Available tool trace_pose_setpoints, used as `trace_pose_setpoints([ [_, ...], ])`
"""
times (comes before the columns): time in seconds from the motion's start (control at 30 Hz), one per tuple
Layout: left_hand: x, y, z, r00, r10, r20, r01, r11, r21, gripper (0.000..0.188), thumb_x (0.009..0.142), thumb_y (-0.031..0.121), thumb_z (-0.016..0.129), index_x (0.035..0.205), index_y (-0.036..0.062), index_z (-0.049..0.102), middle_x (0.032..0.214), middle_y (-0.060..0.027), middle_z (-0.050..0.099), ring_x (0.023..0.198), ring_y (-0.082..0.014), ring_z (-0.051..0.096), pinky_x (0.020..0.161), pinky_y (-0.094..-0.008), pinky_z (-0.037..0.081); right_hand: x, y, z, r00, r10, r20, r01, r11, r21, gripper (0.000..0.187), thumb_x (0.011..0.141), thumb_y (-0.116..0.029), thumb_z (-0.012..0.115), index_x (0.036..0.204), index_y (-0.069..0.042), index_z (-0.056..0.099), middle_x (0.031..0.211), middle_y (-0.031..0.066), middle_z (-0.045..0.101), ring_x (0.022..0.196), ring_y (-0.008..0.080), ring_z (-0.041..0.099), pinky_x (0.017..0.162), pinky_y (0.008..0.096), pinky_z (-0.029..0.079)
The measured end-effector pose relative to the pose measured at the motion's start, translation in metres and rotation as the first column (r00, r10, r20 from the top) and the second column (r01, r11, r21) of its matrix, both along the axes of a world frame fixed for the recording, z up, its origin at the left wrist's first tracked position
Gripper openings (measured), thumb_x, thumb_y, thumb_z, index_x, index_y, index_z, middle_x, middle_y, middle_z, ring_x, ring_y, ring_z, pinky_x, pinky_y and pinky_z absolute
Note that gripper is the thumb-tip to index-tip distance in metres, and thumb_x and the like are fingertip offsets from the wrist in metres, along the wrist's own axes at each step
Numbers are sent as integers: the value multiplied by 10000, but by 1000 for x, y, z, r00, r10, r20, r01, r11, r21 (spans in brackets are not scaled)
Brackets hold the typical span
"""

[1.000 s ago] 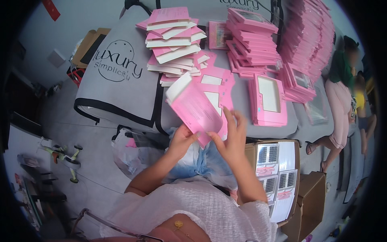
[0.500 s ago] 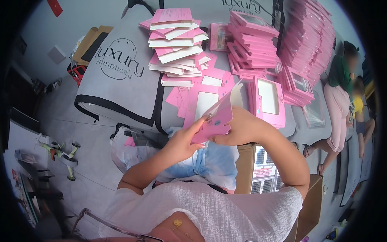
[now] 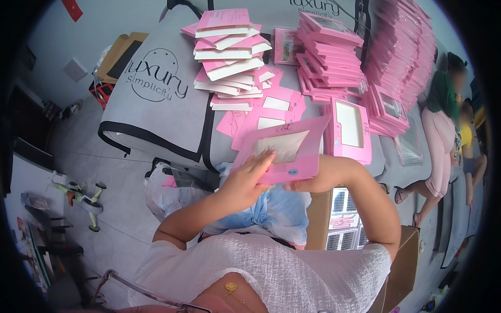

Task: The person inserts a white paper insert into a pink cardboard sleeve and places the completed pack on a growing stack. This process is repeated continuously with multiple identical items.

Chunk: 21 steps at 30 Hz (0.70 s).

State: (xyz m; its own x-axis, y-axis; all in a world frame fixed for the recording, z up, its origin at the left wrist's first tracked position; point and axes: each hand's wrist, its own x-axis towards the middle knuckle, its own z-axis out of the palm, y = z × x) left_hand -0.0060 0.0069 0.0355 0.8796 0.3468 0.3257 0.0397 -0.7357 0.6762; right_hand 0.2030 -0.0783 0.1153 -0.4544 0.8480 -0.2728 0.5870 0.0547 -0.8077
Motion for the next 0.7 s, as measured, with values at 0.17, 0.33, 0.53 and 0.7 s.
trace_pose_setpoints([
  [0.17, -1, -3, 3, 987, -162, 22, 155, 970, 189, 709, 760, 107, 651, 1367, -28, 312, 1352, -203, 422, 1247, -318, 429, 1049, -429, 328, -2, -1, -19, 946, 319, -54, -296, 922, 249, 445, 828, -221, 662, 1212, -34, 537, 1051, 129, 607, 909, 187, 585, 760, 294, 478],
  [0.33, -8, 3, 16, 974, -228, 3, 216, 928, 302, 709, 720, 102, 661, 1349, -12, 354, 1324, -180, 459, 1212, -286, 471, 1012, -420, 369, -21, -13, -26, 983, 184, 23, -183, 937, 299, 459, 839, -233, 660, 1229, -33, 522, 1053, 118, 601, 918, 175, 576, 777, 292, 470],
  [0.53, -12, 13, 25, 951, -305, -40, 308, 943, 127, 628, 777, 119, 628, 1341, 10, 376, 1313, -153, 477, 1177, -301, 491, 967, -406, 401, -23, -30, -15, 999, 3, -33, 3, 985, 173, 477, 853, -248, 657, 1250, -32, 504, 1055, 104, 594, 928, 162, 564, 797, 290, 461],
  [0.7, -14, 23, 18, 874, -485, -15, 458, 834, -308, 529, 906, 131, 531, 1378, 13, 323, 1298, -144, 488, 1176, -270, 497, 966, -337, 387, -14, -33, -19, 975, -132, -181, 89, 970, -226, 444, 883, -228, 626, 1261, -36, 494, 1073, 69, 576, 927, 137, 533, 815, 279, 446],
])
